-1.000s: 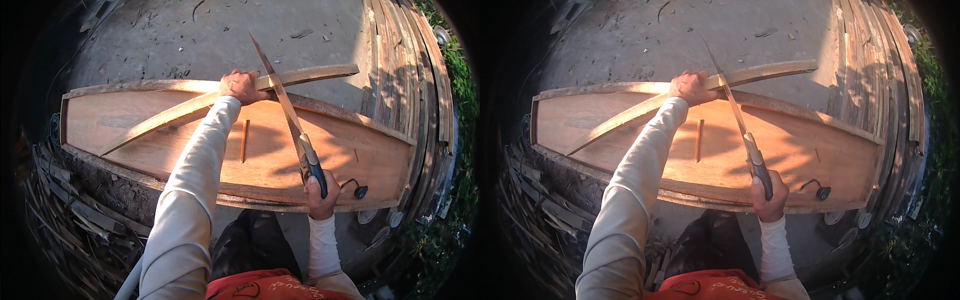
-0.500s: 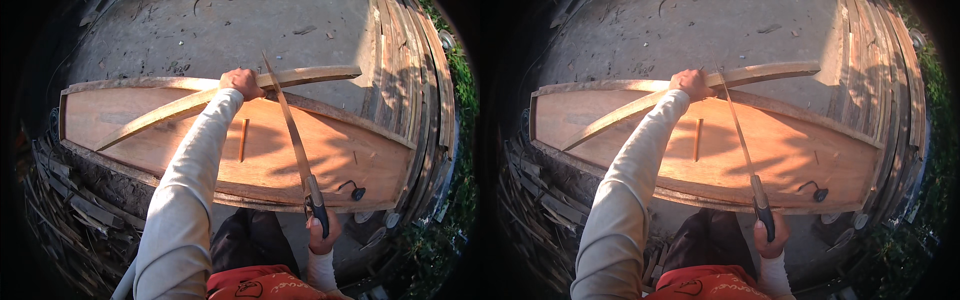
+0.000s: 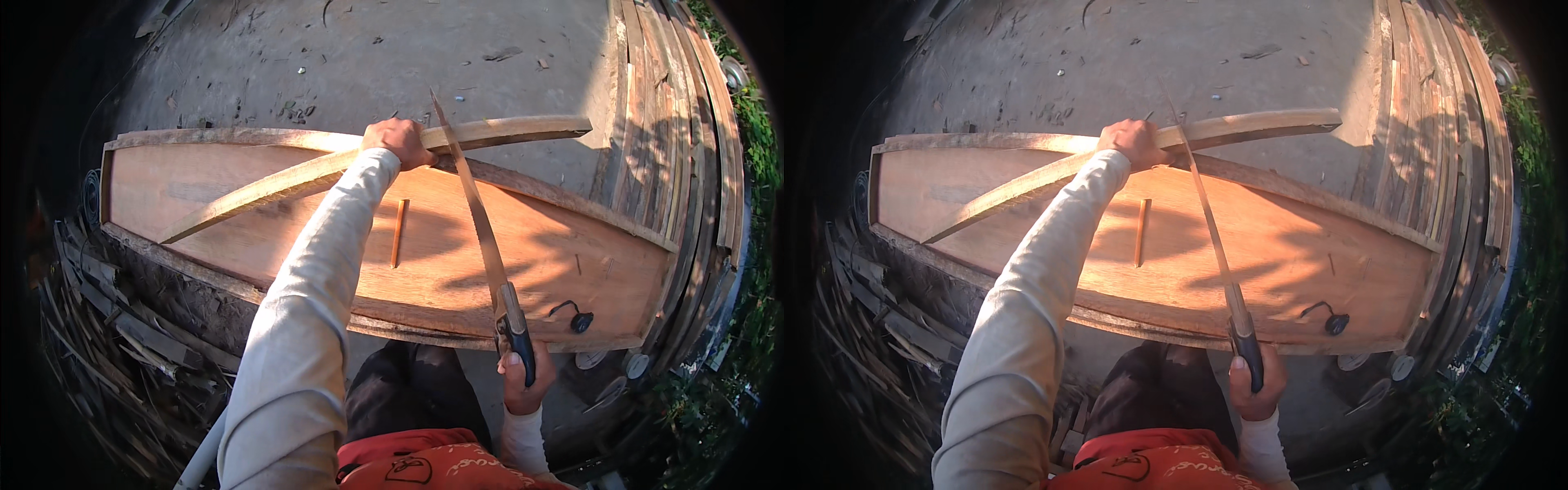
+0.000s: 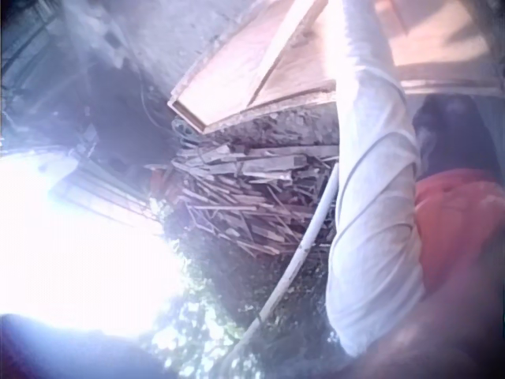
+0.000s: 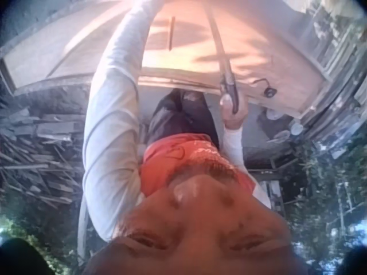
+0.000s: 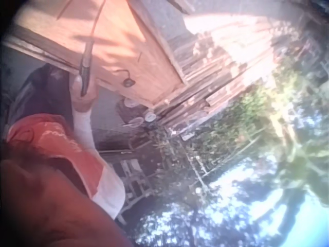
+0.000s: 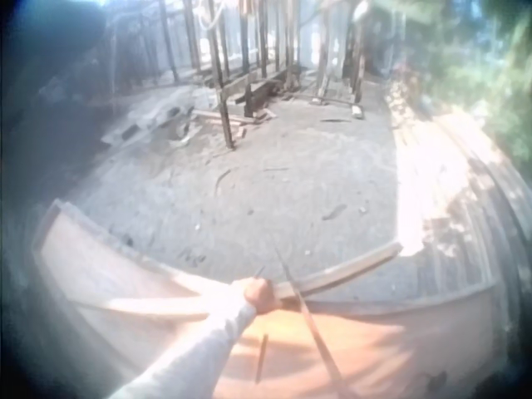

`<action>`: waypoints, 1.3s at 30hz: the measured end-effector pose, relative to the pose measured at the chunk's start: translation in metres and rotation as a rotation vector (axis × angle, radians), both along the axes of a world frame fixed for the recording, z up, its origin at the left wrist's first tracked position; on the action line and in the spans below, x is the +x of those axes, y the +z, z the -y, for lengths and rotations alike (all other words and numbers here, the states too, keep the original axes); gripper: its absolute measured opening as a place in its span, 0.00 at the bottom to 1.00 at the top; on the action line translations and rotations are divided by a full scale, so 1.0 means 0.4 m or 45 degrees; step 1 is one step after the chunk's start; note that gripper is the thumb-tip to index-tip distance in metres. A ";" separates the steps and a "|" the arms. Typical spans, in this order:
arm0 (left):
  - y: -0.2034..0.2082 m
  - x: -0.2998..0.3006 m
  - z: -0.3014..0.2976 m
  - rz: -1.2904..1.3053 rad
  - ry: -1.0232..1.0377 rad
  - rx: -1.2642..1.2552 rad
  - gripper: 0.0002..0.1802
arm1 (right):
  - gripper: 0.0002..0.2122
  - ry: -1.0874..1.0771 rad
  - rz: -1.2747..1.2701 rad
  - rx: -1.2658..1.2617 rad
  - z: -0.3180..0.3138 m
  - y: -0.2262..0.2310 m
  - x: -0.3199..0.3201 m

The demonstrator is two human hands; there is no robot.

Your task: The person measures a large wooden board using a tape measure and marks it with a pencil, then cuts a smaller piece of wood with a hand saw and hammers nails to secure it into the frame of the board.

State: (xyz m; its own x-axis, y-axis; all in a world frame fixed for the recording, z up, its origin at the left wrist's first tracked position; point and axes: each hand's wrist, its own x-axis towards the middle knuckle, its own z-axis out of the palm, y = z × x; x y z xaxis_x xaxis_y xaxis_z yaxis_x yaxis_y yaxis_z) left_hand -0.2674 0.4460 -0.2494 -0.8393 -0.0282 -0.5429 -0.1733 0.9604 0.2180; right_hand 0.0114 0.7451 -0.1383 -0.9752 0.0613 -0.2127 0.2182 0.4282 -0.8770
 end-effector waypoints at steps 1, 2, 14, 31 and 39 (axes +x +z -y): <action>0.004 -0.001 -0.006 0.001 0.002 -0.004 0.30 | 0.11 0.002 0.001 -0.004 -0.008 0.022 0.006; 0.008 -0.002 -0.012 0.003 -0.003 -0.010 0.30 | 0.12 0.033 0.003 0.023 -0.015 0.040 0.008; -0.017 -0.033 -0.002 0.077 0.051 0.010 0.35 | 0.09 0.186 -0.072 0.119 0.003 0.016 -0.119; 0.010 -0.061 0.007 0.060 0.067 0.023 0.32 | 0.10 0.258 0.025 0.199 -0.049 0.142 -0.061; -0.032 -0.037 0.035 0.004 0.054 0.014 0.32 | 0.09 0.199 -0.059 -0.005 0.205 -0.024 -0.377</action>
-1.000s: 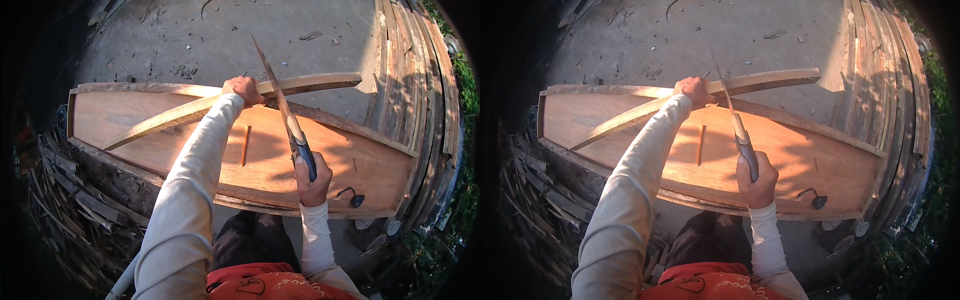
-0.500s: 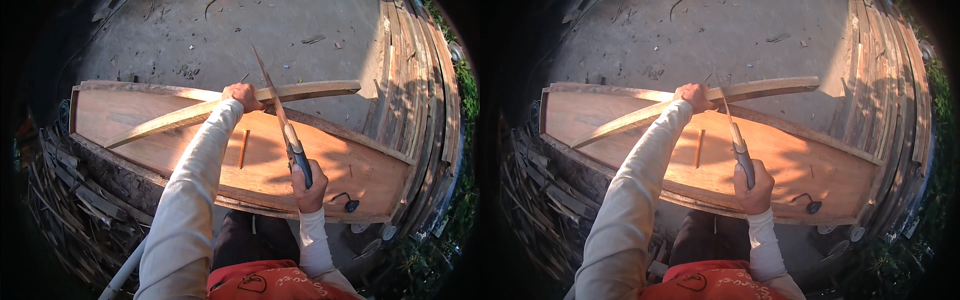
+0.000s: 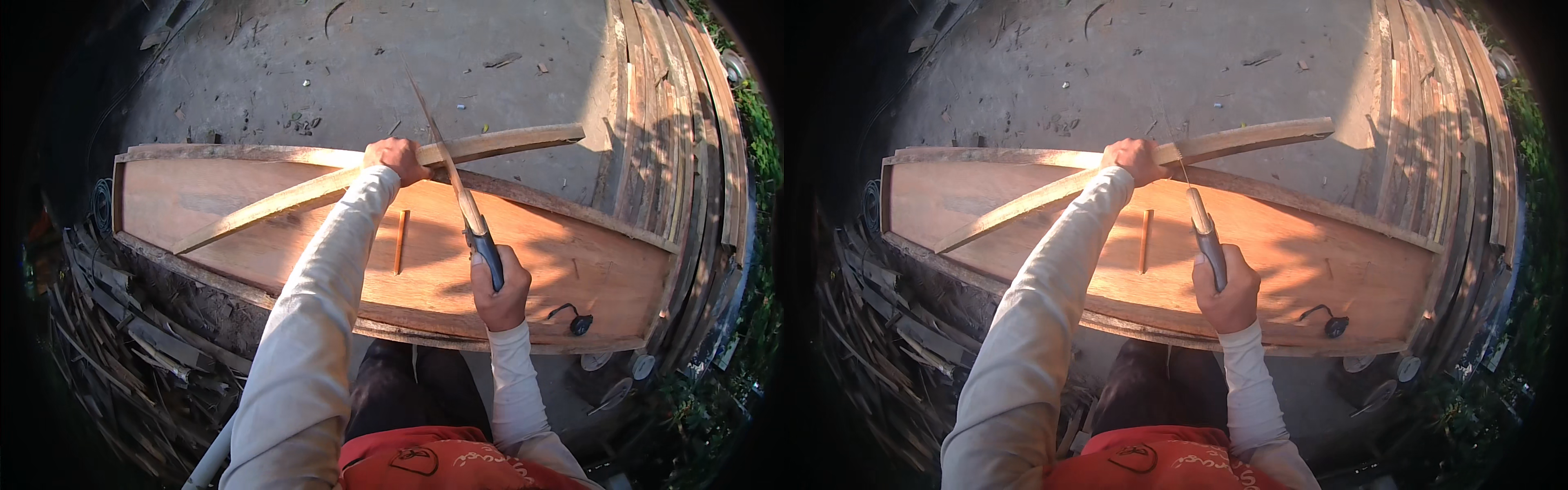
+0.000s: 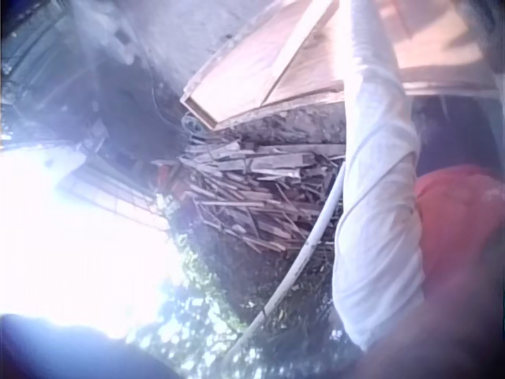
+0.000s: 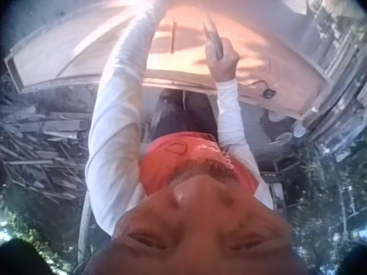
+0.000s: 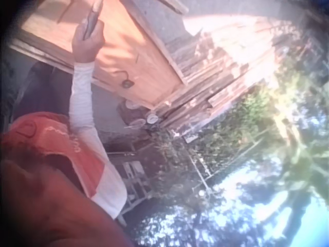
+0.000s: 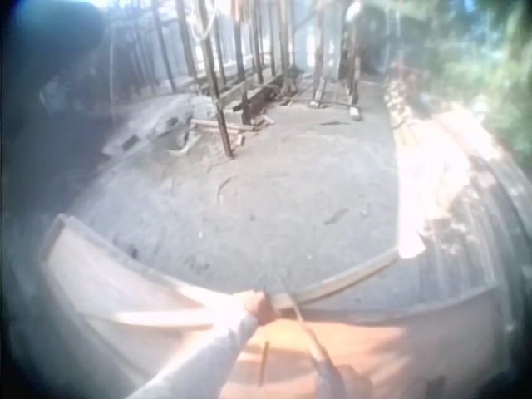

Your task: The person measures a large wooden board using a tape measure and marks it with a pencil, then cuts a smaller piece of wood with a hand saw and hammers nails to secure it into the frame of the board.

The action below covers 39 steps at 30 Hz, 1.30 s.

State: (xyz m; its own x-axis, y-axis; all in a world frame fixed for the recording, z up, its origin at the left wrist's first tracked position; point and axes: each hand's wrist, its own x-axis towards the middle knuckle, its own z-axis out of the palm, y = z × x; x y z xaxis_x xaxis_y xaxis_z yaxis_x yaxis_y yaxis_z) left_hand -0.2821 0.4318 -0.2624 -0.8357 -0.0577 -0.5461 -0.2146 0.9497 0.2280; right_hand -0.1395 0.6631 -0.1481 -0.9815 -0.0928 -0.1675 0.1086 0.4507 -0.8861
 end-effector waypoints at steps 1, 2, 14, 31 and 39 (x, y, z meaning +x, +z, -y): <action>-0.002 0.009 0.001 -0.001 -0.004 0.004 0.32 | 0.09 -0.006 -0.007 0.027 -0.001 0.006 0.019; 0.000 0.019 0.003 -0.028 -0.001 -0.016 0.29 | 0.09 -0.012 -0.013 0.052 -0.005 0.013 0.046; 0.004 0.030 -0.024 -0.138 -0.079 -0.016 0.24 | 0.09 -0.049 0.013 0.023 0.017 0.025 0.014; 0.072 0.046 -0.002 -0.047 -0.026 -0.017 0.29 | 0.08 -0.017 -0.134 0.066 0.031 0.039 0.055; 0.069 0.215 0.031 -0.469 -0.007 0.015 0.33 | 0.08 0.000 -0.161 0.123 0.009 0.095 0.140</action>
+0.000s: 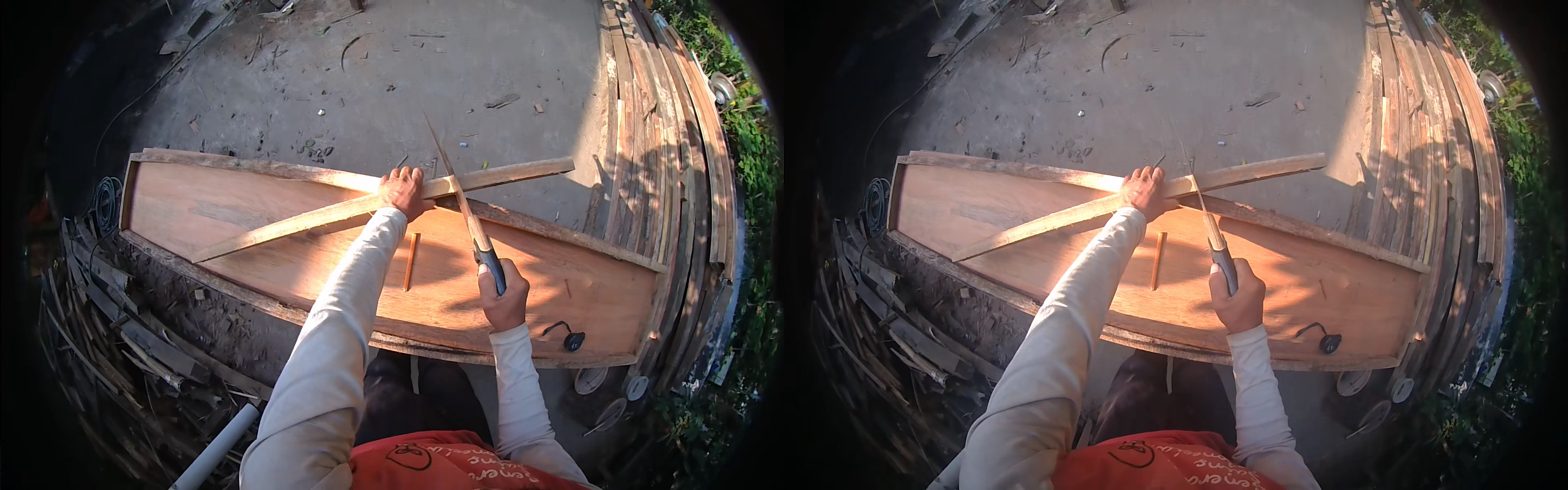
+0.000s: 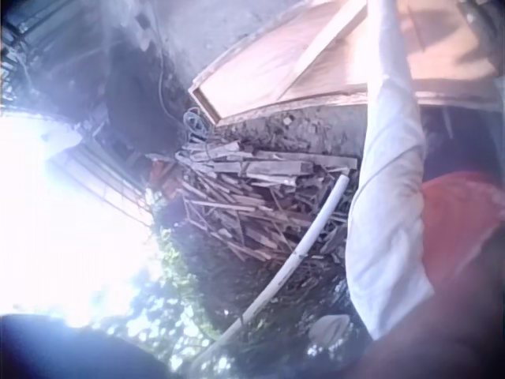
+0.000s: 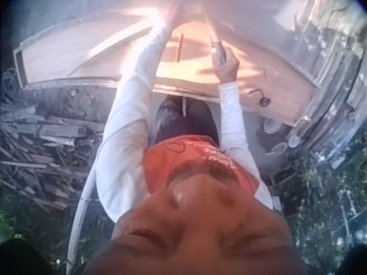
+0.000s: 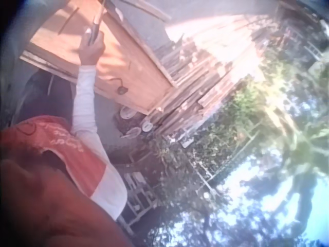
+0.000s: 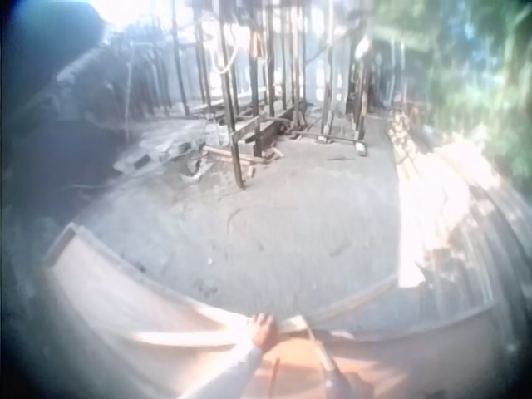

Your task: The person measures a large wooden board using a tape measure and marks it with a pencil, then cuts a smaller piece of wood with a hand saw and hammers nails to secure it into the frame of the board.

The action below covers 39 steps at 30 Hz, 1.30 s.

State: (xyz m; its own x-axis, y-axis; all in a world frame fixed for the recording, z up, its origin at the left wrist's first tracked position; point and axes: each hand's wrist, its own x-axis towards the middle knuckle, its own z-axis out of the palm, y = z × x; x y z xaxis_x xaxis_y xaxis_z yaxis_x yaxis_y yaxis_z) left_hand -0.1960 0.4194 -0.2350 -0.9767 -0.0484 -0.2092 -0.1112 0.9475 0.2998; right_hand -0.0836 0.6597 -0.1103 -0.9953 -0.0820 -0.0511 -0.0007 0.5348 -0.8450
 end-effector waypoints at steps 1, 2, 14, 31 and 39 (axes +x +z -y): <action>0.002 0.018 0.023 -0.016 0.011 -0.010 0.33 | 0.08 0.022 -0.008 0.004 0.006 0.004 0.006; 0.002 0.033 0.044 -0.001 -0.023 0.053 0.34 | 0.08 0.032 -0.022 -0.002 0.016 0.016 0.013; -0.040 0.122 0.097 0.002 0.059 0.124 0.37 | 0.09 -0.008 0.024 -0.068 0.055 -0.019 0.078; -0.039 0.003 0.224 0.382 0.006 0.010 0.39 | 0.09 -0.043 0.182 0.028 0.100 0.046 0.145; -0.063 0.009 0.231 0.331 -0.001 0.039 0.40 | 0.10 -0.075 0.244 0.129 0.015 0.147 0.374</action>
